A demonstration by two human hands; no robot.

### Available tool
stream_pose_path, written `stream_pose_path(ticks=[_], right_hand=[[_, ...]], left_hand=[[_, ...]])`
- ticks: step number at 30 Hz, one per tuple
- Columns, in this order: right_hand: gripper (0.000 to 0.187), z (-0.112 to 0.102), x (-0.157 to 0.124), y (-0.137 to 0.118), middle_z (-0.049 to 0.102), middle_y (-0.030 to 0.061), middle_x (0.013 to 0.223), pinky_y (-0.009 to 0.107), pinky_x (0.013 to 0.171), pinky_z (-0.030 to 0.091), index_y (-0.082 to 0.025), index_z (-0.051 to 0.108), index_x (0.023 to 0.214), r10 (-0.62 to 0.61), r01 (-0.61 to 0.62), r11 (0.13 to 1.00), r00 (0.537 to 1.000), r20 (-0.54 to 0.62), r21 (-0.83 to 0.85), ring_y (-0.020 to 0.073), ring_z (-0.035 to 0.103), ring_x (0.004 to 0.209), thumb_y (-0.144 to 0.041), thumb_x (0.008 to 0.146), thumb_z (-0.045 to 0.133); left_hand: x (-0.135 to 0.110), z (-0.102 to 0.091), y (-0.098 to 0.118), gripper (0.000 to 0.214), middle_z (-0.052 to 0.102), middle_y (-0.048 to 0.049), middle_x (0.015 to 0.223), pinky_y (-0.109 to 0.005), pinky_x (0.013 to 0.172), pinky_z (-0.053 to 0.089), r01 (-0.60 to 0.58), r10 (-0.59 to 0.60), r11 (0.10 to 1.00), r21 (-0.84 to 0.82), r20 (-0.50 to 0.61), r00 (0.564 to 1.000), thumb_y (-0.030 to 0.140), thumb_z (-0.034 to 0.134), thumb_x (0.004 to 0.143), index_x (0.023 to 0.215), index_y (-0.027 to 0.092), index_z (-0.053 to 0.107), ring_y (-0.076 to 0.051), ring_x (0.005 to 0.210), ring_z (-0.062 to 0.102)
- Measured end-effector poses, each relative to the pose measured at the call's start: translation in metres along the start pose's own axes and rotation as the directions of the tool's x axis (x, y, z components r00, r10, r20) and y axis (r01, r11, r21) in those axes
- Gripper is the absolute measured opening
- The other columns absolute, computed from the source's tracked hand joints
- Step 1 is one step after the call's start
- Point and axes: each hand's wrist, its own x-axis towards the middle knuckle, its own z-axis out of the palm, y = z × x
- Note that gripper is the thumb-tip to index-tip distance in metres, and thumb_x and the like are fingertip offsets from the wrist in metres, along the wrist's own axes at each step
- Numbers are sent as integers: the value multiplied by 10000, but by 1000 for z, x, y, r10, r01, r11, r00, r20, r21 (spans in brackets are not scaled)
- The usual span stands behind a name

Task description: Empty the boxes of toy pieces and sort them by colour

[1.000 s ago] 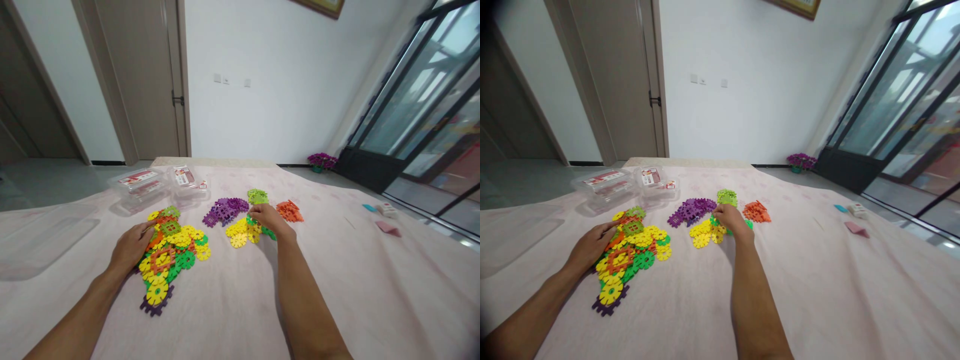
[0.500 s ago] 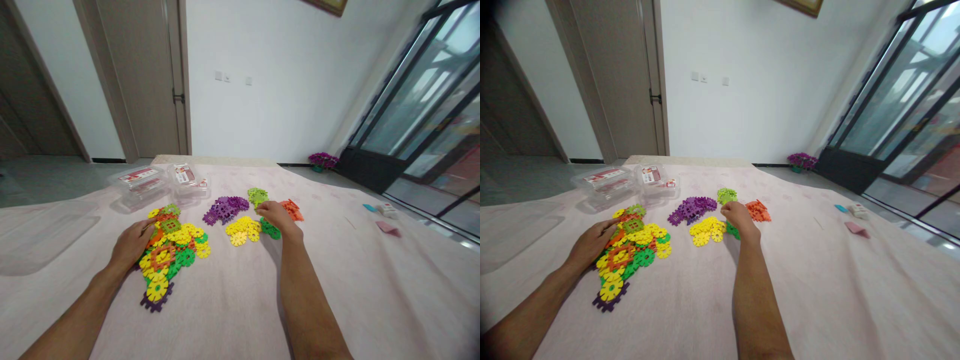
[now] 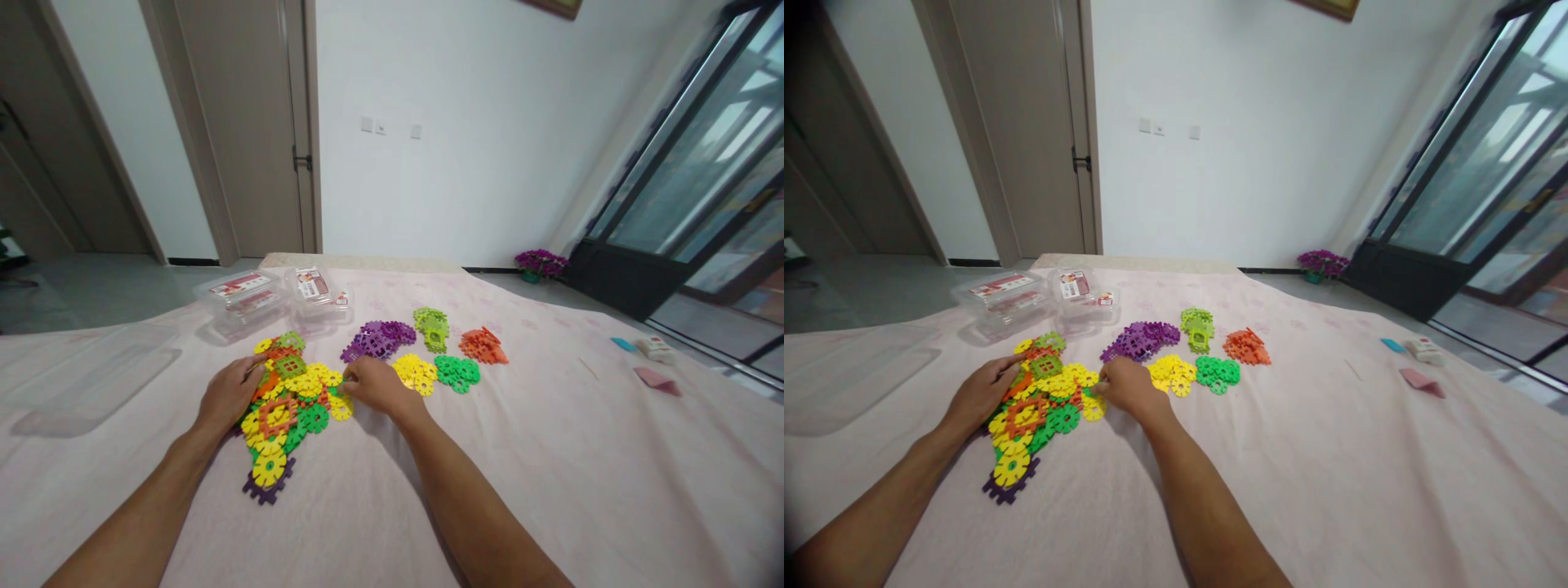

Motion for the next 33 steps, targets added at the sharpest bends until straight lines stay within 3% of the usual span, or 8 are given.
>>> stream_pose_path(ticks=[4,12,15,18,22,28,33], right_hand=[[356,19,2,-3,694,61,1085,254,671,362,-212,706,1032,43,-42,999,996,-84,7,189,624,922,-485,807,738],[286,29,9,-1,694,-14,903,235,620,302,-224,658,1023,71,-44,981,988,-136,189,146,581,794,-306,769,764],[150,18,9,0,711,-8,904,227,660,348,-215,691,957,26,15,971,986,-165,238,145,598,809,-215,808,701],[135,-3,7,10,731,3,900,225,690,389,-202,721,930,-10,62,963,981,-196,262,152,622,824,-159,838,631],[186,-38,0,46,744,19,885,229,692,400,-185,749,904,68,-24,981,972,-224,194,158,633,809,-149,861,572],[204,-74,-27,111,751,59,906,236,680,380,-171,760,902,373,-371,926,860,-349,77,168,645,837,-189,882,557],[258,-90,-53,137,759,100,891,254,642,379,-162,778,906,588,-615,786,714,-379,61,184,667,790,-196,874,525]], left_hand=[[0,0,1,574,679,-100,1332,-374,1029,463,-7,7,1000,-6,-14,1000,507,342,951,1283,192,688,-274,1211,627],[0,-1,1,567,690,-97,1319,-373,1027,471,-9,9,1000,8,-18,1000,496,352,939,1277,198,695,-274,1207,634],[0,0,-1,580,680,-108,1334,-386,1032,469,-13,13,1000,-12,-6,1000,497,343,942,1292,182,682,-279,1216,625],[1,0,-2,581,671,-116,1344,-400,1042,462,-12,12,999,-36,3,1000,506,347,944,1293,178,677,-284,1218,621],[0,0,0,575,671,-121,1342,-427,1044,464,15,-15,999,-41,8,1000,520,369,935,1276,182,687,-306,1216,622],[-2,-3,4,571,667,-113,1354,-419,1054,461,21,-21,999,-47,10,1000,513,378,929,1285,187,681,-306,1228,618],[-2,-1,2,568,671,-103,1351,-420,1054,462,17,-17,999,-28,-2,1000,512,374,925,1276,197,692,-307,1229,619]])
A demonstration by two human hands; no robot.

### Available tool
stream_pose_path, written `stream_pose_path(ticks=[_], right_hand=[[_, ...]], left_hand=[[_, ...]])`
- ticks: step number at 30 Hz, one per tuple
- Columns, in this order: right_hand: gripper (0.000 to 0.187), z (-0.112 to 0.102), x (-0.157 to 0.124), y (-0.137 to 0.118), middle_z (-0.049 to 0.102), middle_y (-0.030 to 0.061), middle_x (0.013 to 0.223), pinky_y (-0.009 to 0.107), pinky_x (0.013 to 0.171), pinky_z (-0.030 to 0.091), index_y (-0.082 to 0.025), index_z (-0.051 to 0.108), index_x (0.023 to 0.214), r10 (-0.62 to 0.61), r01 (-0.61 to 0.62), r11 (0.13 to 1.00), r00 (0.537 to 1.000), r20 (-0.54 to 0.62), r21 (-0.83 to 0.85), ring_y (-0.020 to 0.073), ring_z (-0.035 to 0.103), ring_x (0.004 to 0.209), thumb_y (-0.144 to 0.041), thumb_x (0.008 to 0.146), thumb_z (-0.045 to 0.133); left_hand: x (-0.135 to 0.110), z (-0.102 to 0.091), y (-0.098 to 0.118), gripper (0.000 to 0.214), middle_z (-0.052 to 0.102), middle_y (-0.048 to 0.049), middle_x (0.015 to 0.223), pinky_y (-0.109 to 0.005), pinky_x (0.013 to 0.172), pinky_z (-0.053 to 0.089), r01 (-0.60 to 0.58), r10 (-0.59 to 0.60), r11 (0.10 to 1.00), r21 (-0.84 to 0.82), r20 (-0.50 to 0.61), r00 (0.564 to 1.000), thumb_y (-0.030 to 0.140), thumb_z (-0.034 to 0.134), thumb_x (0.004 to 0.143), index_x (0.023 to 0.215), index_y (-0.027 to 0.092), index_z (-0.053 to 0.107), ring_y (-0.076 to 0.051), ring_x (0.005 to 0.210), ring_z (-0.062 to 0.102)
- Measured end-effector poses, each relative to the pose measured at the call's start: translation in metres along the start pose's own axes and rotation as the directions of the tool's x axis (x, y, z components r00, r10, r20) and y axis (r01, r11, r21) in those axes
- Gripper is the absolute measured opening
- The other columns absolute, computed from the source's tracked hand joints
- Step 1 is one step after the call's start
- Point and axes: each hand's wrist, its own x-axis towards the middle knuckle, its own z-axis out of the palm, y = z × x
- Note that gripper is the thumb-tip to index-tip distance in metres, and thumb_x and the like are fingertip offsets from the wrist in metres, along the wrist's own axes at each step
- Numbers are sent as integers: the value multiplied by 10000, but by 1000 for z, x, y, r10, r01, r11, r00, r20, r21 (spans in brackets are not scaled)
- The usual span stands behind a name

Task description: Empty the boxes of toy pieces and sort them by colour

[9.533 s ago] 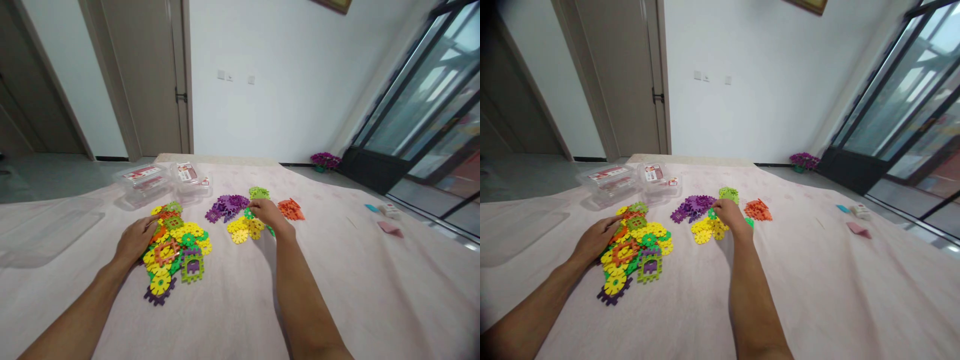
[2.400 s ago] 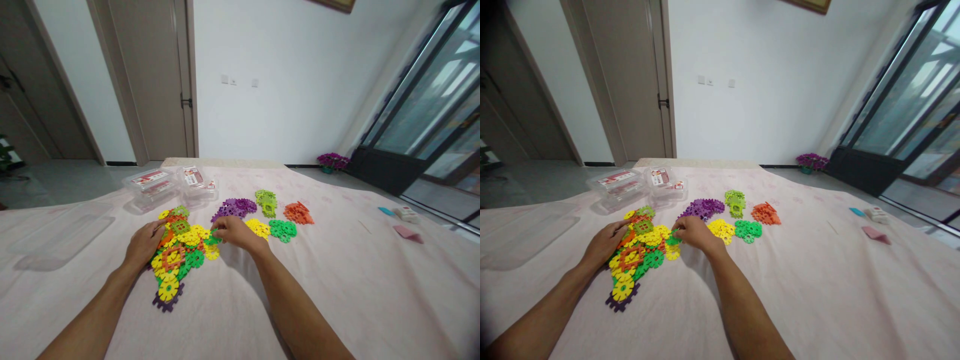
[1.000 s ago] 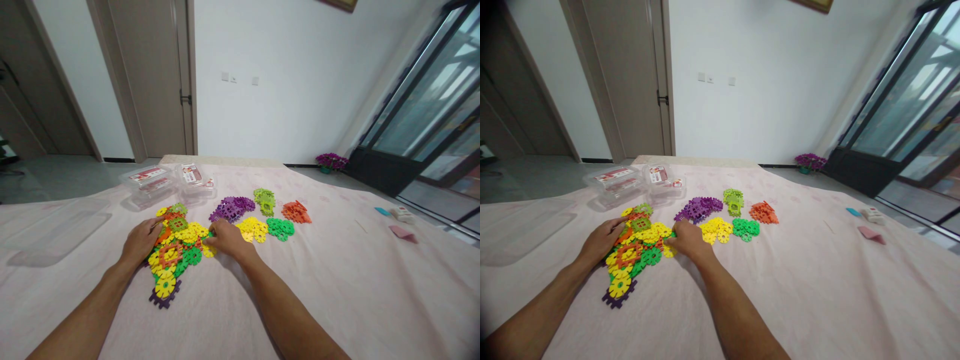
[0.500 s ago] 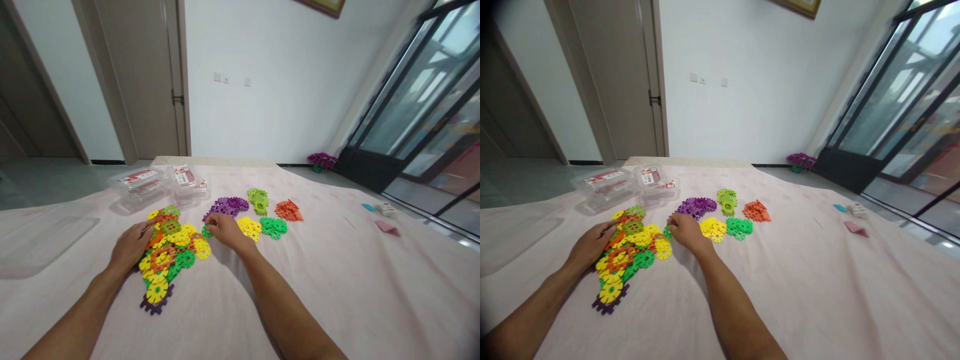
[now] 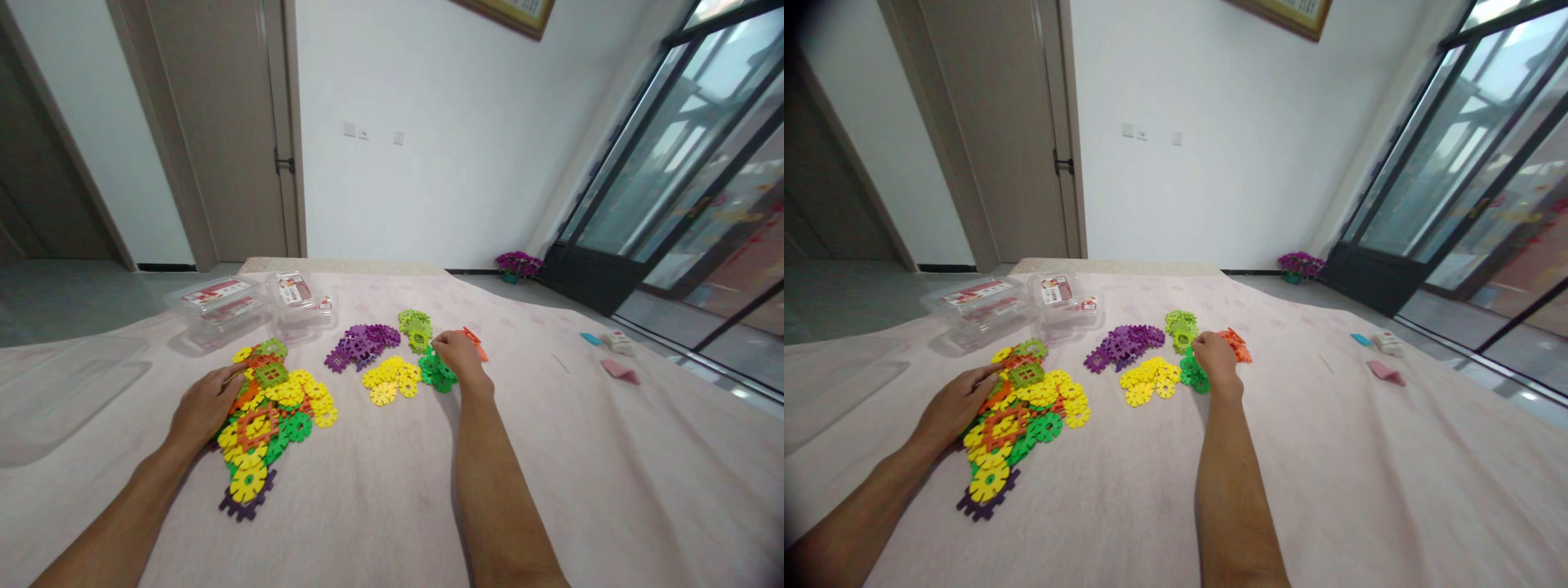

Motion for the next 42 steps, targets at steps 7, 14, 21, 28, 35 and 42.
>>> stream_pose_path(ticks=[7,14,21,28,35,42], right_hand=[[270,-10,-5,-7,767,107,975,261,713,427,-188,789,979,5,-4,1000,999,-50,23,213,691,895,-231,891,537],[181,21,-34,-89,767,21,956,234,733,445,-194,774,976,-564,501,814,801,200,294,163,673,850,-181,824,677],[330,66,-75,-134,733,66,1076,260,771,458,-188,742,1134,-715,646,699,620,324,307,188,659,909,-270,814,752],[283,84,-81,-139,682,77,1108,285,861,441,-222,723,1094,-785,776,604,536,312,185,227,604,1061,-378,858,743],[172,79,-85,-143,736,30,1023,256,769,430,-279,772,1019,-732,705,677,612,300,214,202,639,954,-358,874,724],[210,73,-81,-142,772,35,910,242,691,397,-238,802,938,-755,713,655,608,247,249,170,666,819,-353,949,627]], left_hand=[[1,1,-2,547,677,-109,1340,-429,1042,468,-9,9,1000,-14,-7,1000,511,388,931,1263,204,696,-308,1217,622],[1,0,0,595,666,-118,1350,-394,1066,444,-28,28,1000,8,17,999,502,327,945,1294,169,675,-283,1240,606],[1,-1,2,594,667,-102,1357,-367,1064,442,-29,29,999,19,5,1000,496,319,946,1302,177,672,-263,1247,606],[-1,-4,7,583,674,-88,1349,-351,1038,460,-16,16,1000,19,9,1000,489,321,943,1298,188,673,-259,1244,612],[0,-2,4,578,666,-103,1354,-380,1060,443,-19,19,1000,8,13,1000,494,319,959,1301,182,664,-270,1249,604],[1,0,1,576,658,-106,1366,-378,1071,435,-28,28,1000,10,15,1000,483,318,962,1313,179,659,-266,1263,594]])
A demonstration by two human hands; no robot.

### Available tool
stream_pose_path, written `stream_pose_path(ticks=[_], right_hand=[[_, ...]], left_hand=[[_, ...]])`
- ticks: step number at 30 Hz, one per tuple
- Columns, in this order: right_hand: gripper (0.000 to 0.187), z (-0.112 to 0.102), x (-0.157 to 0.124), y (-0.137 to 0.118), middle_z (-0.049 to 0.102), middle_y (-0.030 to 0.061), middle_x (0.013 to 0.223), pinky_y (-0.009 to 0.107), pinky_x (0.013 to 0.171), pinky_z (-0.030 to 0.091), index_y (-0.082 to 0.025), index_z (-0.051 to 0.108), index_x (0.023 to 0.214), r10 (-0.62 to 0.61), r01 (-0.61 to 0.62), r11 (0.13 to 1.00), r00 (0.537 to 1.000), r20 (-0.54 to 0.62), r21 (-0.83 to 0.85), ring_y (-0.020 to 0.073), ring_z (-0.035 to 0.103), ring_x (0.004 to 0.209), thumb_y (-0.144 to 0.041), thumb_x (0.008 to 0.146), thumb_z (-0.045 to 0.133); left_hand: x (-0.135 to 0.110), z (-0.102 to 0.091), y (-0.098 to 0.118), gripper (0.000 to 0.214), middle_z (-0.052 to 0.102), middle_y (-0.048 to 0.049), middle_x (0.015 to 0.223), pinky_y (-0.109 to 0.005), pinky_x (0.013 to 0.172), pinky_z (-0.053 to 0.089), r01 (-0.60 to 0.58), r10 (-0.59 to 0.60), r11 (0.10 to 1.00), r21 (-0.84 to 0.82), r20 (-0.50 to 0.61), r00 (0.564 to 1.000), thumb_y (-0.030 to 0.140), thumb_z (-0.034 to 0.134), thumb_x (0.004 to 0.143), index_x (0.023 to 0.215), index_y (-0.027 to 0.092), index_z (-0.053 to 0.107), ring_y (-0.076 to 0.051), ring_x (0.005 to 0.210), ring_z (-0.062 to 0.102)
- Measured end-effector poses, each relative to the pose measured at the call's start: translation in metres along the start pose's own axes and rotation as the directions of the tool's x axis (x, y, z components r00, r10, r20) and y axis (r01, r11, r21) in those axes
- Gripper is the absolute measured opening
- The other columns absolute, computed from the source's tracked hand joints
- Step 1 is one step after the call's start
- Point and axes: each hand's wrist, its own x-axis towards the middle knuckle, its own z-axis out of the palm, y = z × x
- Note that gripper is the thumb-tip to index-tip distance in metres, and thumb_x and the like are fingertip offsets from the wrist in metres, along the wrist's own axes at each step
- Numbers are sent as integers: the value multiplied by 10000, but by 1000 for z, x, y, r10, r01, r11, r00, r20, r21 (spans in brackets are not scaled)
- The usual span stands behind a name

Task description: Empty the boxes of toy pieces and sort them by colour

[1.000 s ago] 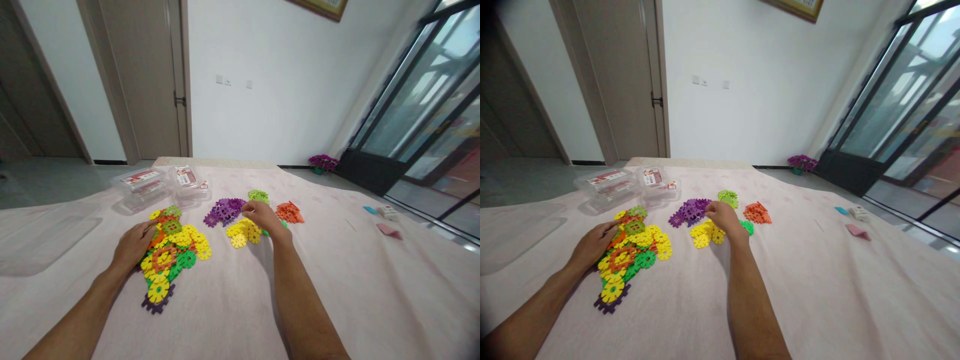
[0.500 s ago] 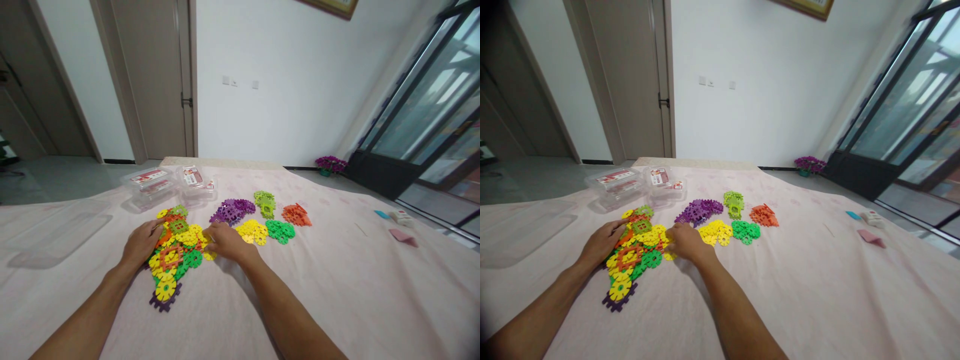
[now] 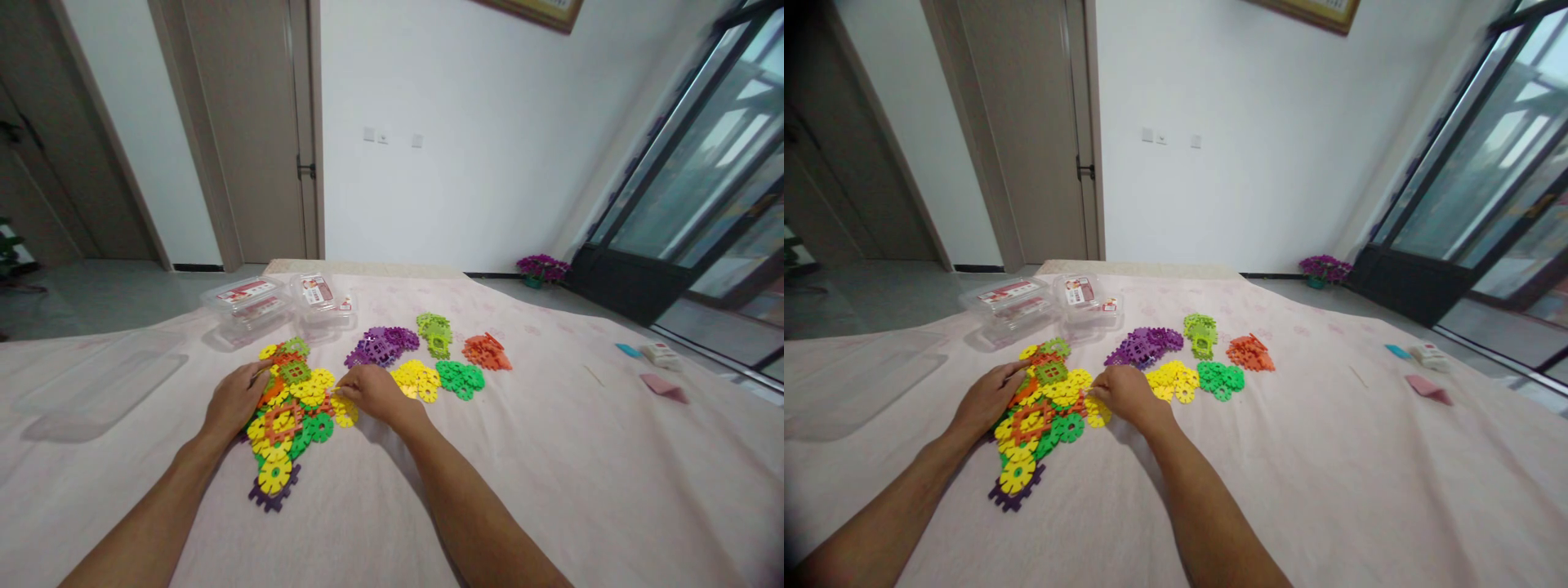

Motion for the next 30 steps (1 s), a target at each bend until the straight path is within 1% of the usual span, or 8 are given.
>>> stream_pose_path(ticks=[5,10,14,18,21,25,27,30], right_hand=[[199,-17,-1,18,774,39,1001,238,741,420,-222,788,1007,101,-96,994,986,-130,44,174,672,887,-244,932,605],[211,-43,-9,48,767,34,968,237,741,424,-201,767,999,249,-235,968,935,-251,84,172,662,870,-204,912,574],[205,-61,-21,67,764,41,933,245,724,408,-189,770,944,353,-358,933,898,-264,29,178,660,860,-220,905,572],[224,-69,-27,72,758,57,896,258,682,385,-181,771,900,449,-480,876,847,-285,-45,184,655,826,-198,898,548],[211,-62,-22,63,767,47,933,247,708,402,-185,778,919,370,-386,923,891,-263,-9,177,663,858,-165,869,574],[174,-40,-10,37,769,22,898,235,694,417,-186,787,921,190,-182,980,977,-95,86,164,667,814,-155,837,638],[158,-27,-5,24,765,22,896,234,672,418,-183,786,958,120,-119,986,993,-2,120,164,665,794,-207,836,688],[290,-10,-1,10,754,44,966,238,690,424,-183,768,1082,63,-73,990,994,83,121,173,662,832,-292,814,763]], left_hand=[[-1,0,1,554,670,-95,1349,-371,1070,434,-4,4,1000,10,-5,1000,482,327,962,1291,195,668,-261,1243,606],[-1,-1,3,576,677,-91,1338,-365,1051,449,4,-4,1000,20,-8,1000,490,311,952,1288,196,674,-263,1243,609],[0,-2,4,593,666,-104,1355,-376,1054,445,7,-7,1000,18,5,1000,489,304,949,1295,177,670,-271,1251,601],[0,-2,4,596,665,-102,1359,-364,1057,440,10,-10,1000,29,10,1000,491,304,950,1305,178,666,-265,1258,598],[-1,-2,3,588,670,-90,1353,-351,1050,444,2,-2,999,33,-2,1000,494,305,955,1303,191,669,-257,1253,603],[-1,-2,3,589,664,-96,1360,-359,1044,447,7,-7,1000,28,-1,1000,494,308,956,1315,191,662,-264,1249,603],[-2,-3,4,593,660,-100,1364,-368,1045,446,9,-10,1000,21,4,1000,496,307,955,1320,186,657,-269,1247,602],[-2,-4,6,597,657,-101,1366,-376,1051,441,18,-18,1000,18,11,1000,497,306,949,1304,176,664,-275,1245,600]])
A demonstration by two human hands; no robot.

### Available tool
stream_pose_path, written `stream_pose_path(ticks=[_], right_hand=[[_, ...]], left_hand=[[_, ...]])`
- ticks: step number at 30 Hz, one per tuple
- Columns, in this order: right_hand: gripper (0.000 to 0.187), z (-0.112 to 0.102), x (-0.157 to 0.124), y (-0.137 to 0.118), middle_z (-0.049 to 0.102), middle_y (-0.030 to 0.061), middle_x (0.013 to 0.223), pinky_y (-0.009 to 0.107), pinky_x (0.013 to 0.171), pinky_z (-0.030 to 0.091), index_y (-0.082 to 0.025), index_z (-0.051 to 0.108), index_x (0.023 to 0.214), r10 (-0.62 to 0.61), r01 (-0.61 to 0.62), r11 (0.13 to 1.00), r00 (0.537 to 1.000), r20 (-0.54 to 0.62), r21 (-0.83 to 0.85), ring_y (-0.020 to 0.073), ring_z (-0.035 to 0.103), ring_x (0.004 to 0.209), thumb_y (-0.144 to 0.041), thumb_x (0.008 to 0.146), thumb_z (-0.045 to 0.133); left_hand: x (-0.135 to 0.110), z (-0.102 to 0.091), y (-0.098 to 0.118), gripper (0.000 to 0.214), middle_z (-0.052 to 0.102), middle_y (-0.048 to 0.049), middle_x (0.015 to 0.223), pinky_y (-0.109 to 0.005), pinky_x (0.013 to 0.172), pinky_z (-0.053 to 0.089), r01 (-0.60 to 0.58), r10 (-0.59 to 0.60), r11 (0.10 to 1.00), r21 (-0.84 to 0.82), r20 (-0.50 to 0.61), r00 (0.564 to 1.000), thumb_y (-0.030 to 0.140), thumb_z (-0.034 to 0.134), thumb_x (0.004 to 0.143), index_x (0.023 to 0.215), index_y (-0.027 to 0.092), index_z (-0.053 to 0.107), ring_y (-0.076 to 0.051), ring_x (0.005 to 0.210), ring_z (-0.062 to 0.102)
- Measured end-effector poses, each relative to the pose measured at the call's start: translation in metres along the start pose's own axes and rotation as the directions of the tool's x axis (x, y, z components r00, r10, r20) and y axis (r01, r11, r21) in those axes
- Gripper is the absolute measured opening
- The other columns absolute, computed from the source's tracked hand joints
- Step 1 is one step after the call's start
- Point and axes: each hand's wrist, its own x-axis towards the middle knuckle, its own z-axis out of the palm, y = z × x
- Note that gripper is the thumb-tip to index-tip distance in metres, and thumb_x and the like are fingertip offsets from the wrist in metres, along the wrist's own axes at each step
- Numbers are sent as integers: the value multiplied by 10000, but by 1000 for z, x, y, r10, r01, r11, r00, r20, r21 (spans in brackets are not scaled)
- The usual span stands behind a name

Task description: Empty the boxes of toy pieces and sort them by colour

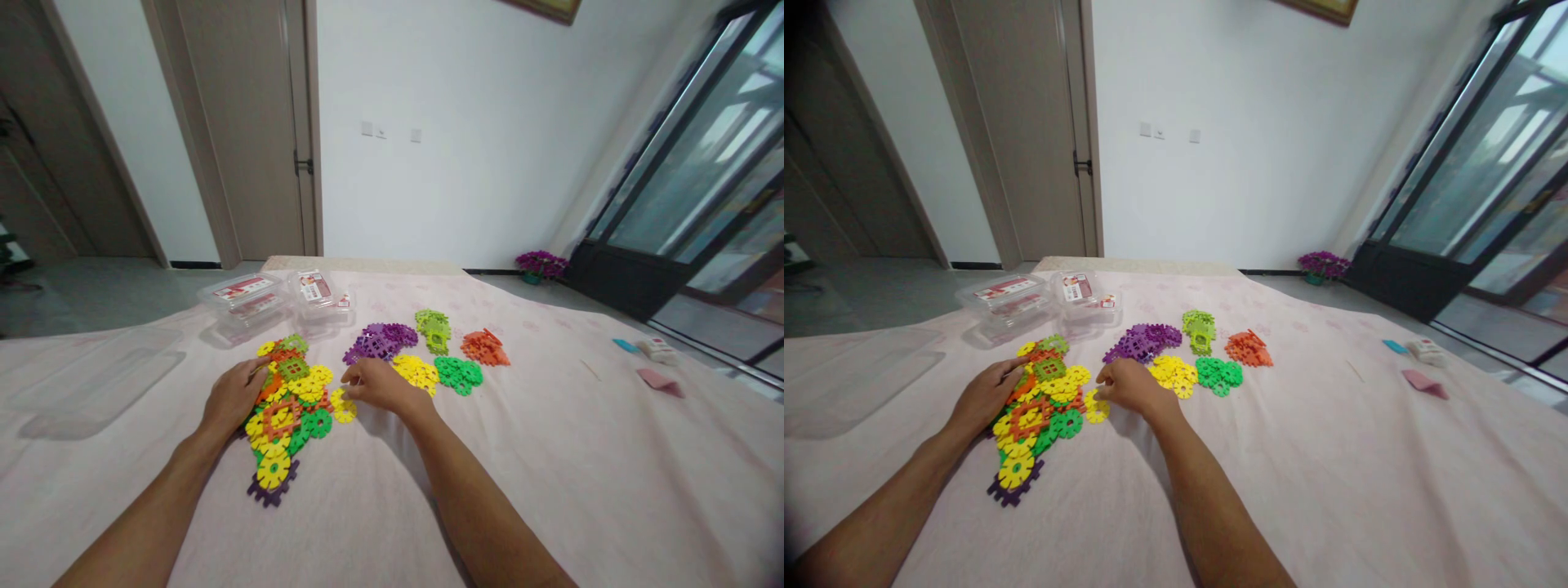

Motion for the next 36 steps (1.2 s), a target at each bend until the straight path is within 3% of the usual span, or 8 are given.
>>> stream_pose_path(ticks=[5,12,18,23,26,30,36], right_hand=[[344,19,2,-2,700,38,994,244,682,381,-205,745,1065,4,-3,998,1000,16,-58,169,610,854,-356,769,831],[418,27,6,5,618,-25,866,230,600,285,-189,661,960,45,-44,999,997,-60,20,121,500,737,-349,662,907],[364,26,6,7,637,-35,836,224,600,288,-204,674,1027,63,-57,996,995,-79,72,118,518,708,-249,715,854],[125,8,3,8,702,-2,836,224,644,355,-190,734,950,-21,28,996,996,-85,81,136,597,745,-154,836,698],[170,-11,-1,14,738,19,886,230,676,384,-179,749,915,-1,9,998,991,-135,59,151,632,792,-107,854,607],[187,-37,-10,30,751,32,900,234,689,389,-172,751,906,75,-82,996,972,-224,-23,159,643,815,-124,863,576],[190,-65,-29,48,756,59,905,252,657,370,-182,761,898,298,-353,919,914,-274,-178,178,644,810,-177,874,573]], left_hand=[[0,0,1,598,663,-100,1359,-379,1064,432,-6,6,1000,-7,-4,1000,497,309,943,1295,174,669,-272,1249,598],[3,3,-5,601,668,-107,1354,-383,1045,450,-23,23,1000,-16,-17,1000,507,324,937,1287,167,675,-279,1249,606],[3,2,-4,612,668,-107,1355,-381,1033,459,-11,11,1000,-19,-15,1000,510,326,932,1309,173,669,-283,1244,611],[3,2,-4,614,669,-108,1351,-378,1045,448,-15,15,1000,-18,-6,1000,512,323,929,1298,169,674,-282,1248,605],[3,3,-5,613,661,-109,1362,-381,1059,435,-16,16,1000,-17,-4,1000,509,319,935,1315,173,663,-279,1252,599],[3,4,-7,608,661,-111,1363,-390,1059,439,-17,17,1000,-12,-13,1000,503,317,940,1313,173,665,-283,1253,600],[3,4,-7,582,666,-114,1348,-413,1049,454,-8,7,999,-34,-18,1000,510,339,947,1303,188,669,-294,1241,607]])
